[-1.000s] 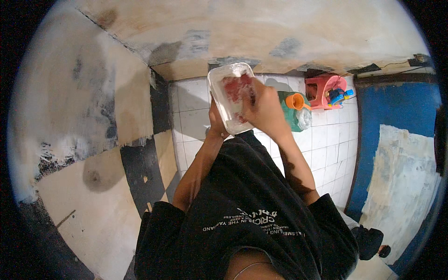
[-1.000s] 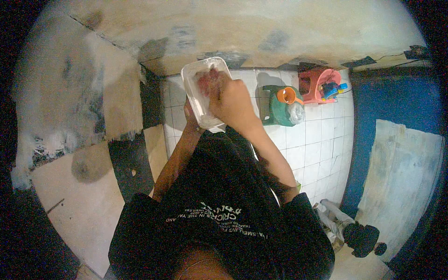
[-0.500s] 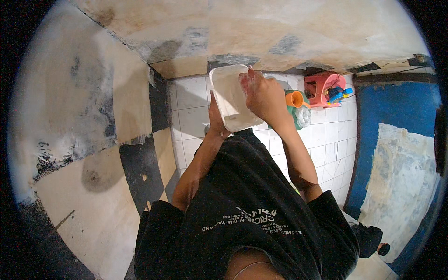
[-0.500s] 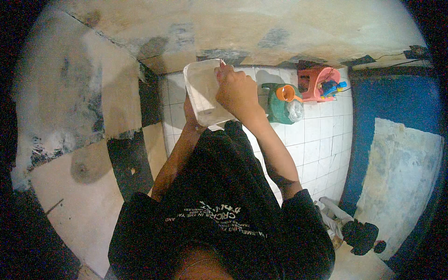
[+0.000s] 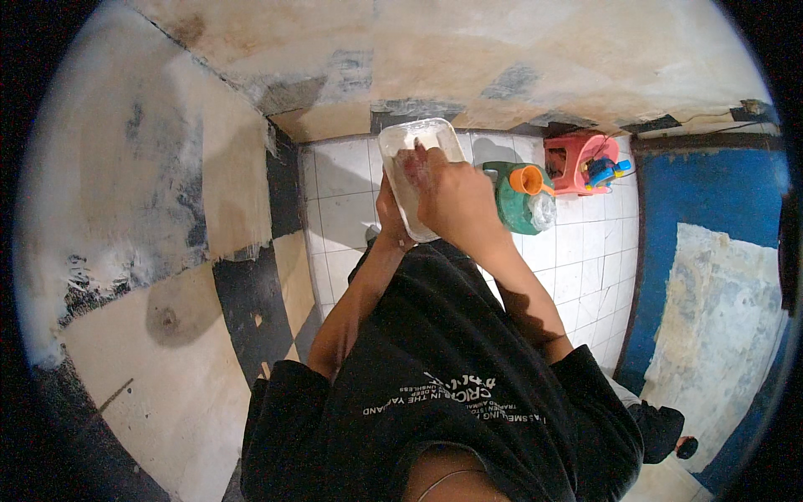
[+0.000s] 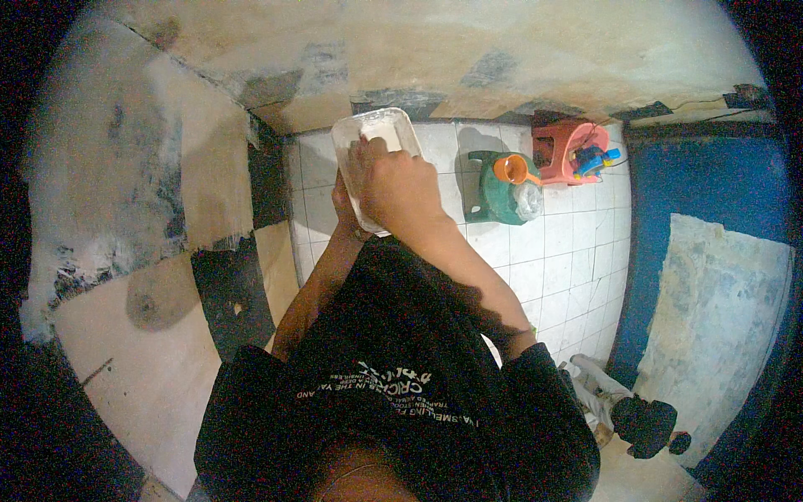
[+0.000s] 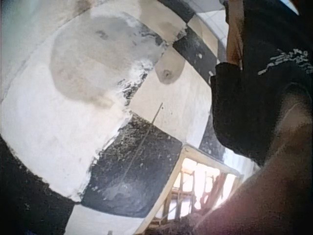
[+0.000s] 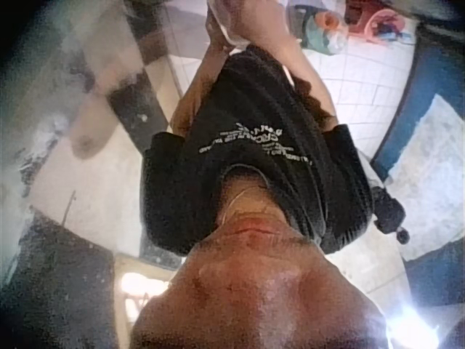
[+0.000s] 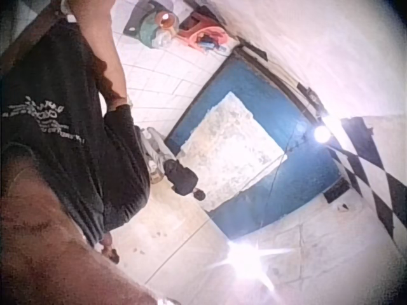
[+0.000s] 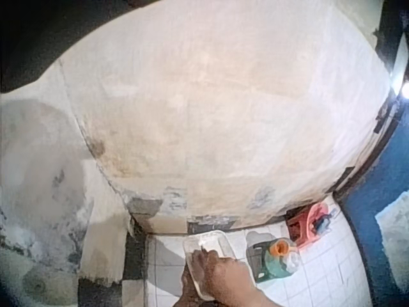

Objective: The person applies a white substance to a wall using a red putty knife and kemudian mixes the substance in a container with the knife.

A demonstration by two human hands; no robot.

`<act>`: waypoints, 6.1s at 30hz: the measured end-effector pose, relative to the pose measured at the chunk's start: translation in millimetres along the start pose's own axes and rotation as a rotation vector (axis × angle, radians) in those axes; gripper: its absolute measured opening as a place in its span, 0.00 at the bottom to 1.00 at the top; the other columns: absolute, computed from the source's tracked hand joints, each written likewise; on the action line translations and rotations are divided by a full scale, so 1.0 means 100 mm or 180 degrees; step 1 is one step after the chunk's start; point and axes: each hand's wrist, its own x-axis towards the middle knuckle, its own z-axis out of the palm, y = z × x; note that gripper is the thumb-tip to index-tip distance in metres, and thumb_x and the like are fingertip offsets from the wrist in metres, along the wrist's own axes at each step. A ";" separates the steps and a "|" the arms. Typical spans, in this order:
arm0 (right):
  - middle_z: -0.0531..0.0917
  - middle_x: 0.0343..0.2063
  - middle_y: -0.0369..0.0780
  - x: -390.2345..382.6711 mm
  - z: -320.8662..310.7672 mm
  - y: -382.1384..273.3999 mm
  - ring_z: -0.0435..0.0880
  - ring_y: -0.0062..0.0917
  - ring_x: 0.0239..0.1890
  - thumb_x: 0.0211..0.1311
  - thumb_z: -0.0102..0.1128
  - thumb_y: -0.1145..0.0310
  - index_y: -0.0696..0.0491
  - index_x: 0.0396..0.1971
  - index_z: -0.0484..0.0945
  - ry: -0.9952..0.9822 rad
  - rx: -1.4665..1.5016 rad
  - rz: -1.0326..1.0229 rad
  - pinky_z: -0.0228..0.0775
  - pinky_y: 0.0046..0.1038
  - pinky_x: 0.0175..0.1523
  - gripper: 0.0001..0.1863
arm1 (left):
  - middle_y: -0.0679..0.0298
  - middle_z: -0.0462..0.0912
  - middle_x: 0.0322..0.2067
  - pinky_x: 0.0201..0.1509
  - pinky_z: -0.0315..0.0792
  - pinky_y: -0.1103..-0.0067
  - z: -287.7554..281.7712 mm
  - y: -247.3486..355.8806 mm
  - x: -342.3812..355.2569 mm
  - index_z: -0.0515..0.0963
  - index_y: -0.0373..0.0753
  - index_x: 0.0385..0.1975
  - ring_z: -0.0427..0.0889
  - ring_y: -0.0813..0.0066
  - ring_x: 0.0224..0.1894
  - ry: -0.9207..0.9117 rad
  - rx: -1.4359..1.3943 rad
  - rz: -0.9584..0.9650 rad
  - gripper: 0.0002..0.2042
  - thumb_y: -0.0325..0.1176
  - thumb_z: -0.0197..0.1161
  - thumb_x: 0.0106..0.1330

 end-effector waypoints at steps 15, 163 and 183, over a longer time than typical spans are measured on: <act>0.81 0.19 0.50 0.14 -0.08 0.15 0.83 0.43 0.23 0.51 0.54 0.70 0.58 0.39 0.72 -0.0008 -0.0505 -0.0002 0.76 0.40 0.29 0.14 | 0.59 0.63 0.63 0.66 0.59 0.62 0.09 0.02 0.08 0.55 0.44 0.66 0.64 0.59 0.63 -0.0707 -0.0552 -0.0134 0.34 0.61 0.35 0.68; 0.74 0.14 0.43 -0.38 0.20 0.52 0.70 0.19 0.16 0.55 0.55 0.78 0.62 0.32 0.74 0.0896 0.2670 0.0667 0.62 0.27 0.21 0.06 | 0.59 0.62 0.62 0.67 0.61 0.62 -0.21 -0.07 0.19 0.52 0.46 0.66 0.64 0.60 0.63 -0.0067 0.1032 0.1150 0.34 0.63 0.35 0.68; 0.75 0.20 0.33 -0.32 -0.23 0.67 0.66 0.10 0.22 0.59 0.55 0.79 0.63 0.33 0.74 0.1398 0.1261 0.0128 0.58 0.16 0.24 0.04 | 0.60 0.60 0.62 0.67 0.60 0.62 0.14 -0.04 0.18 0.48 0.47 0.67 0.62 0.61 0.64 0.0513 -0.0321 0.0159 0.65 0.59 0.81 0.23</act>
